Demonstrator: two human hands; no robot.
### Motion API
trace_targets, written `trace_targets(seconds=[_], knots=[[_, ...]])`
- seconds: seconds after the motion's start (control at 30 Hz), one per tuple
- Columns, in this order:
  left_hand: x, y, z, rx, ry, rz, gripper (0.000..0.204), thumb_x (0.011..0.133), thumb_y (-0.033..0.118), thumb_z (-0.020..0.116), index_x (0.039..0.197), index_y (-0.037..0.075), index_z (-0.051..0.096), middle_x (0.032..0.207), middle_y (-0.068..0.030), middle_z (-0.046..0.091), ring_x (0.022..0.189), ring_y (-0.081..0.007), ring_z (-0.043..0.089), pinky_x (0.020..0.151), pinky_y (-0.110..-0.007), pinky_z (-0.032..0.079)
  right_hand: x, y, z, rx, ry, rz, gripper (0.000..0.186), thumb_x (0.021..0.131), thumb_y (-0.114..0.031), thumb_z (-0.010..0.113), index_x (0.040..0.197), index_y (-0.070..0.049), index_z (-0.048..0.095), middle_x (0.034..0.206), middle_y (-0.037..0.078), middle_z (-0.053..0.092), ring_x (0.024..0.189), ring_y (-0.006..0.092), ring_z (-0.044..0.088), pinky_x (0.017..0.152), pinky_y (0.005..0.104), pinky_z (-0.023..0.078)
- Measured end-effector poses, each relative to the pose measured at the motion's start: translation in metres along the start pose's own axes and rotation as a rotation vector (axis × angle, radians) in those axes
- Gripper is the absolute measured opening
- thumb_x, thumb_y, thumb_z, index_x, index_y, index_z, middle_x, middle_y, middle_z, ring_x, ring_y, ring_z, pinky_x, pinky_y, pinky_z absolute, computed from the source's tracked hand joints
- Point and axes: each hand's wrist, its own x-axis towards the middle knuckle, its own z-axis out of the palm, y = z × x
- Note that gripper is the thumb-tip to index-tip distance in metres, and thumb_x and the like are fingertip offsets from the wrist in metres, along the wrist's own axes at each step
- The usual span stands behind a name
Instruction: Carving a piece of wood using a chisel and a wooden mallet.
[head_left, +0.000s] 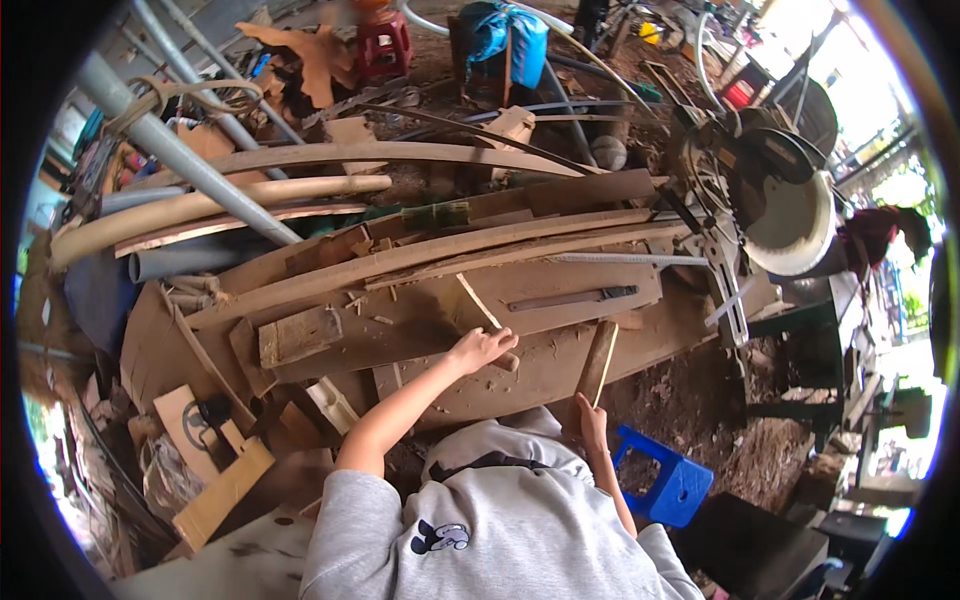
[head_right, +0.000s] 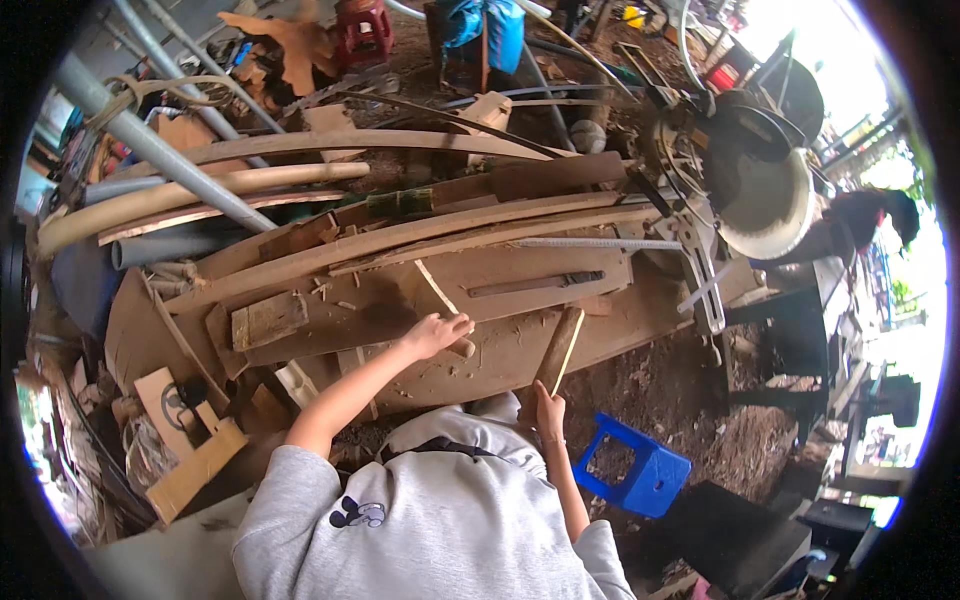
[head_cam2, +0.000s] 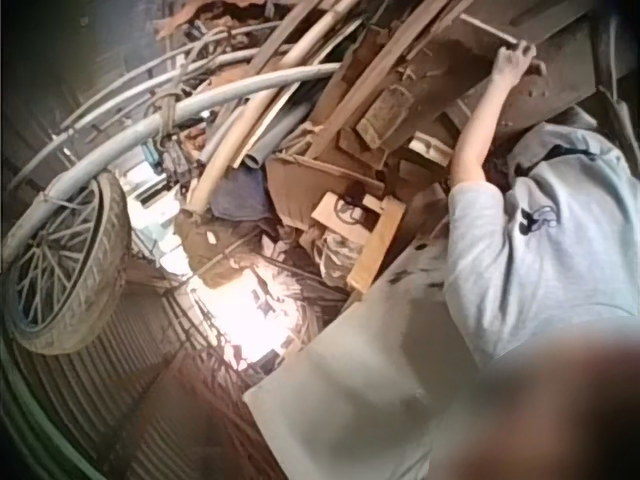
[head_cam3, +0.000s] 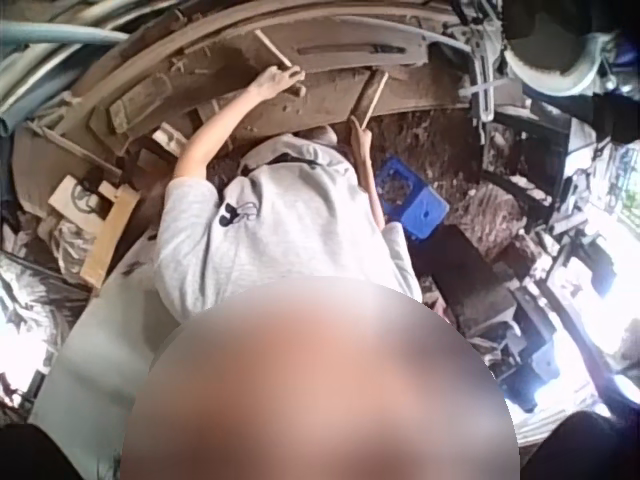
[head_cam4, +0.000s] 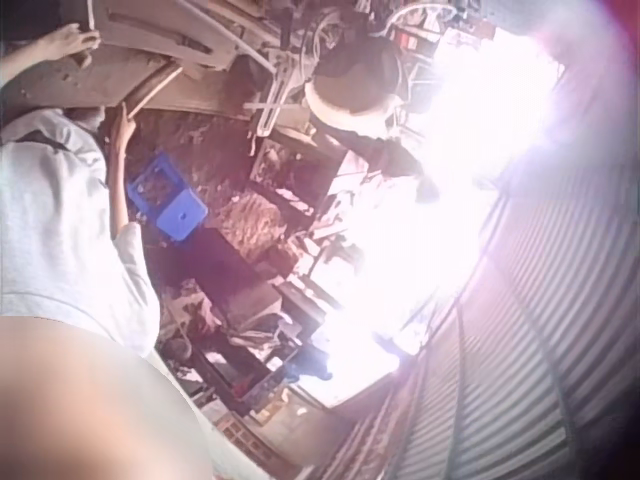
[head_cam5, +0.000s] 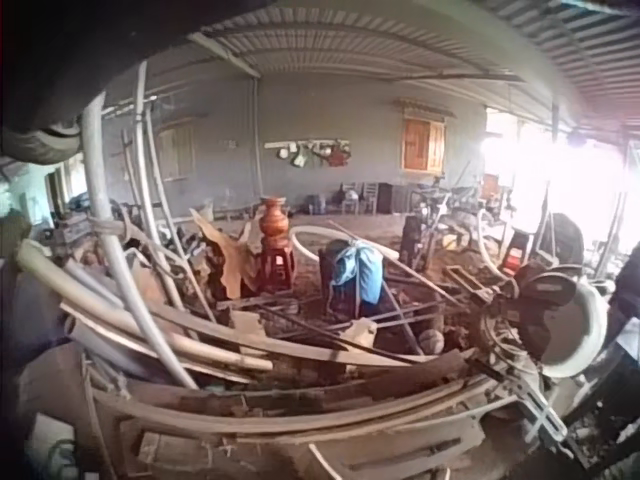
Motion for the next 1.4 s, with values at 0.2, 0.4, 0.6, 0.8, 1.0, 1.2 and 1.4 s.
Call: trace_targets(seconds=[0.2,0.4,0.6,0.8,1.0,1.2,1.4], knots=[[-0.022,-0.01,-0.039,-0.173,0.159,0.031,0.035,0.076,0.007,0.049,0.111,0.008,0.047,0.105,-0.0037,0.052,0.079,-0.0189,0.059,0.064,-0.032,0.047,-0.026,-0.047,-0.018,0.297,-0.257,0.149,0.03,0.083,-0.029,0.058,0.078,0.0,0.061,0.066,0.004,0.059,0.055,0.0145,0.055,0.051,0.0251,0.045],[-0.04,0.002,-0.028,-0.013,0.197,0.034,0.016,0.075,0.011,0.053,0.09,0.007,0.056,0.093,-0.0019,0.058,0.078,-0.0143,0.059,0.058,-0.026,0.046,-0.042,-0.07,-0.035,0.65,-0.504,0.282,0.028,0.086,-0.029,0.052,0.088,-0.001,0.054,0.073,0.006,0.057,0.063,0.0156,0.055,0.059,0.0286,0.046],[-0.042,0.005,-0.031,-0.058,0.261,-0.082,0.018,0.074,0.009,0.052,0.091,0.008,0.058,0.092,-0.0012,0.058,0.079,-0.0145,0.058,0.062,-0.027,0.046,-0.042,-0.09,-0.034,1.076,-0.745,0.52,0.029,0.086,-0.027,0.049,0.098,0.0,0.05,0.081,0.004,0.055,0.073,0.0141,0.055,0.065,0.027,0.042],[-0.035,0.006,-0.033,-0.174,0.253,-0.177,0.023,0.066,-0.001,0.055,0.088,0.005,0.055,0.09,-0.0039,0.057,0.079,-0.0204,0.057,0.067,-0.032,0.045,-0.03,-0.08,-0.017,1.113,-0.784,0.575,0.026,0.086,-0.026,0.049,0.096,-0.002,0.05,0.084,0.006,0.056,0.075,0.0172,0.056,0.066,0.0297,0.042],[-0.027,0.009,-0.042,-0.255,0.218,-0.321,0.023,0.062,-0.005,0.054,0.084,0.003,0.052,0.091,-0.0073,0.057,0.083,-0.0245,0.057,0.068,-0.036,0.044,-0.021,-0.078,-0.014,1.133,-0.761,0.598,0.024,0.087,-0.027,0.049,0.099,-0.007,0.051,0.088,0.007,0.058,0.08,0.0179,0.056,0.067,0.0309,0.043],[-0.034,0.007,-0.038,-0.327,0.194,-0.399,0.033,0.059,-0.004,0.055,0.092,0.004,0.054,0.101,-0.0105,0.056,0.083,-0.0295,0.057,0.067,-0.04,0.046,-0.024,-0.086,-0.007,1.088,-0.724,0.591,0.023,0.087,-0.03,0.049,0.098,-0.009,0.05,0.088,0.007,0.058,0.08,0.0178,0.056,0.065,0.0311,0.043],[-0.037,0.017,-0.064,-0.304,0.198,-0.455,0.059,0.061,-0.001,0.06,0.118,0.013,0.052,0.124,-0.0117,0.047,0.082,-0.0306,0.059,0.074,-0.036,0.05,-0.023,-0.087,-0.002,1.051,-0.727,0.569,0.025,0.087,-0.032,0.049,0.098,-0.009,0.05,0.088,0.007,0.058,0.08,0.0183,0.057,0.064,0.0326,0.044]])
